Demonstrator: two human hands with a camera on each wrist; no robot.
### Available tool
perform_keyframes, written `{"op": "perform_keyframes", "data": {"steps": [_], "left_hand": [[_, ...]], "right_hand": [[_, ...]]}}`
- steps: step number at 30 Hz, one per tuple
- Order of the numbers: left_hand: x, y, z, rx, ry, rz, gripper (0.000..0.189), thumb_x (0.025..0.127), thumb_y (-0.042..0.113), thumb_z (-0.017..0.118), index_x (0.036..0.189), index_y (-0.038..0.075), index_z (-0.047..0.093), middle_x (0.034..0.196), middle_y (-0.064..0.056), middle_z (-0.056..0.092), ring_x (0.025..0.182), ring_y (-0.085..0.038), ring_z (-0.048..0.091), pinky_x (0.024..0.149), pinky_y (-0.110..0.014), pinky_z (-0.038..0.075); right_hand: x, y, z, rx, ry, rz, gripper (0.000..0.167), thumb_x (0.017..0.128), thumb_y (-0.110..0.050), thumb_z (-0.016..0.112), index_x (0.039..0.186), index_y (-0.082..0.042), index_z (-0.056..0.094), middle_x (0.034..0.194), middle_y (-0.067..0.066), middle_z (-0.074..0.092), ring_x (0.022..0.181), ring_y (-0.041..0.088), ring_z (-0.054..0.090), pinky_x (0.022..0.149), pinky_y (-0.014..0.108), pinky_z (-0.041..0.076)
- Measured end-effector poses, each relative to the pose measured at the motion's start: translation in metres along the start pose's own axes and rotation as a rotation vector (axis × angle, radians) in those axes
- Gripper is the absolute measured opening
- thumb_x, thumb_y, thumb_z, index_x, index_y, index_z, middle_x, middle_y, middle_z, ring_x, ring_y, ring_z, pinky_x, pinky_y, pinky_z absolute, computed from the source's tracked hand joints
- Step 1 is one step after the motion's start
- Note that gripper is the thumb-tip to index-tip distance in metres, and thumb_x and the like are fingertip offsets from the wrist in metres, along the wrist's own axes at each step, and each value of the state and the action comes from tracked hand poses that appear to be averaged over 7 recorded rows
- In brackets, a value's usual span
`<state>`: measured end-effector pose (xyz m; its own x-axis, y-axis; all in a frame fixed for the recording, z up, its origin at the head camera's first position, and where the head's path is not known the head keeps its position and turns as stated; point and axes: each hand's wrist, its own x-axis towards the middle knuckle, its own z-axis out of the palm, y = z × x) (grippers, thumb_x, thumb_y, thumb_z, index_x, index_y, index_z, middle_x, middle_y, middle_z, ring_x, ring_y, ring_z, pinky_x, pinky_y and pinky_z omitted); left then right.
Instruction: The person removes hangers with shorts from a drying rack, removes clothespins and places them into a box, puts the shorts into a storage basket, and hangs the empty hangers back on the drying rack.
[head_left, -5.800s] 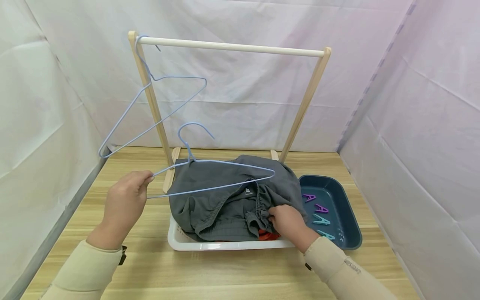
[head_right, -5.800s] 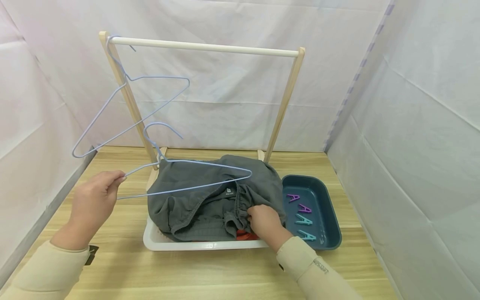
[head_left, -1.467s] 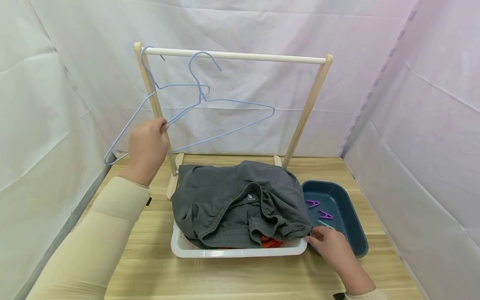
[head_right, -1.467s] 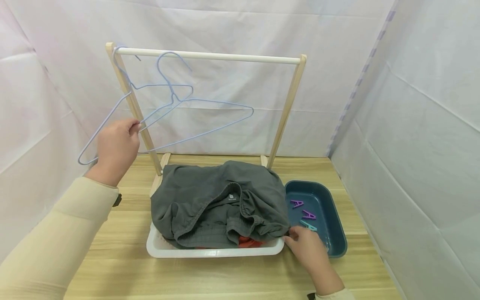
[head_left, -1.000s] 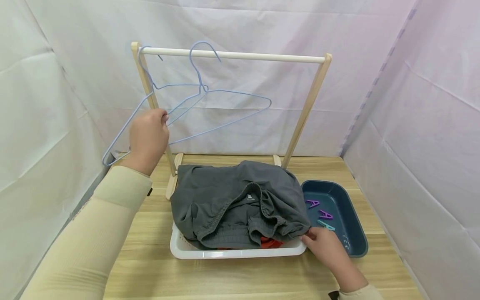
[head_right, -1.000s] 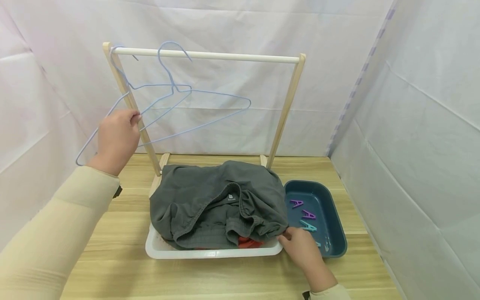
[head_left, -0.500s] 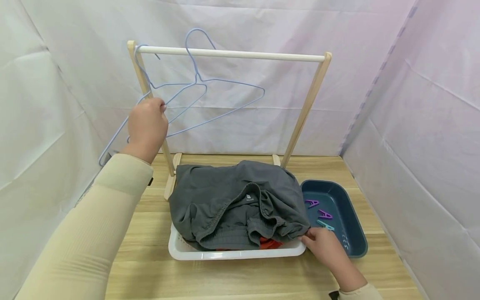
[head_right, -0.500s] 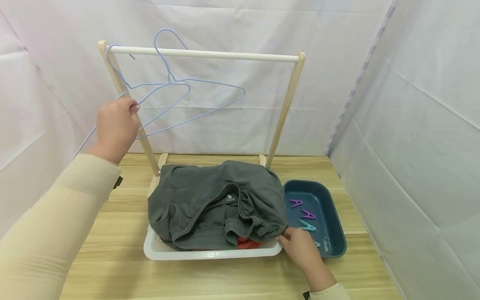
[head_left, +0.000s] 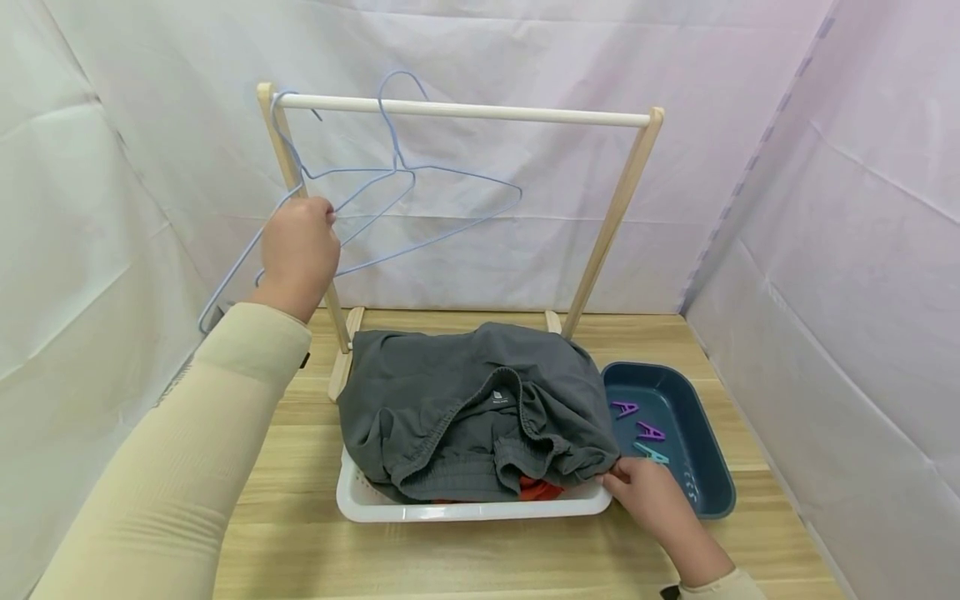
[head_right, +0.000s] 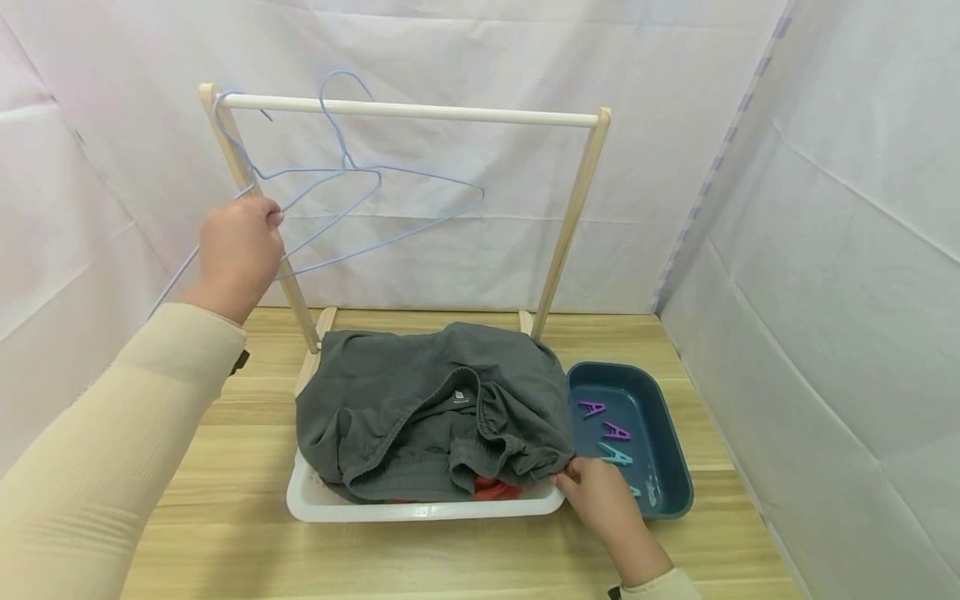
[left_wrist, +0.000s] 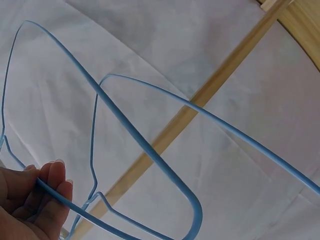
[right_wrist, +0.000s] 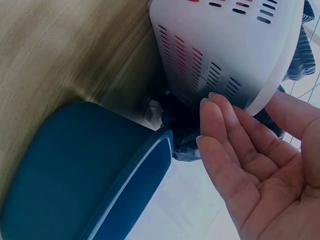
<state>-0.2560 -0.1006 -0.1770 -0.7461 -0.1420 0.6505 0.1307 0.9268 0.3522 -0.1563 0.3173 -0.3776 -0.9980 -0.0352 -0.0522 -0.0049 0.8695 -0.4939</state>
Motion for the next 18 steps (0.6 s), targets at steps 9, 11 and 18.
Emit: {"op": "perform_keyframes", "data": {"steps": [9, 11, 18], "left_hand": [[-0.001, 0.0, 0.007, 0.027, -0.004, 0.025, 0.021, 0.095, -0.001, 0.05, 0.105, -0.011, 0.066, 0.101, -0.03, 0.066, 0.094, -0.046, 0.063, 0.078, -0.052, 0.052], [-0.002, -0.001, 0.009, 0.027, 0.0, 0.03, 0.021, 0.095, -0.001, 0.05, 0.104, -0.01, 0.066, 0.1, -0.03, 0.066, 0.093, -0.046, 0.063, 0.078, -0.053, 0.052], [-0.005, -0.001, 0.017, 0.035, 0.014, 0.058, 0.019, 0.093, -0.002, 0.05, 0.1, -0.009, 0.067, 0.097, -0.028, 0.067, 0.09, -0.045, 0.064, 0.075, -0.054, 0.052]], "right_hand": [[-0.001, -0.002, -0.002, -0.002, 0.007, -0.022, 0.022, 0.088, -0.016, 0.068, 0.068, -0.012, 0.059, 0.055, -0.002, 0.04, 0.051, 0.015, 0.038, 0.048, 0.029, 0.031], [-0.001, -0.002, -0.003, -0.005, 0.007, -0.027, 0.023, 0.088, -0.016, 0.068, 0.068, -0.012, 0.058, 0.056, -0.002, 0.04, 0.052, 0.015, 0.038, 0.048, 0.029, 0.031], [-0.003, -0.002, -0.003, -0.005, 0.007, -0.01, 0.022, 0.088, -0.016, 0.068, 0.068, -0.012, 0.059, 0.056, -0.002, 0.041, 0.052, 0.014, 0.039, 0.049, 0.029, 0.032]]}}
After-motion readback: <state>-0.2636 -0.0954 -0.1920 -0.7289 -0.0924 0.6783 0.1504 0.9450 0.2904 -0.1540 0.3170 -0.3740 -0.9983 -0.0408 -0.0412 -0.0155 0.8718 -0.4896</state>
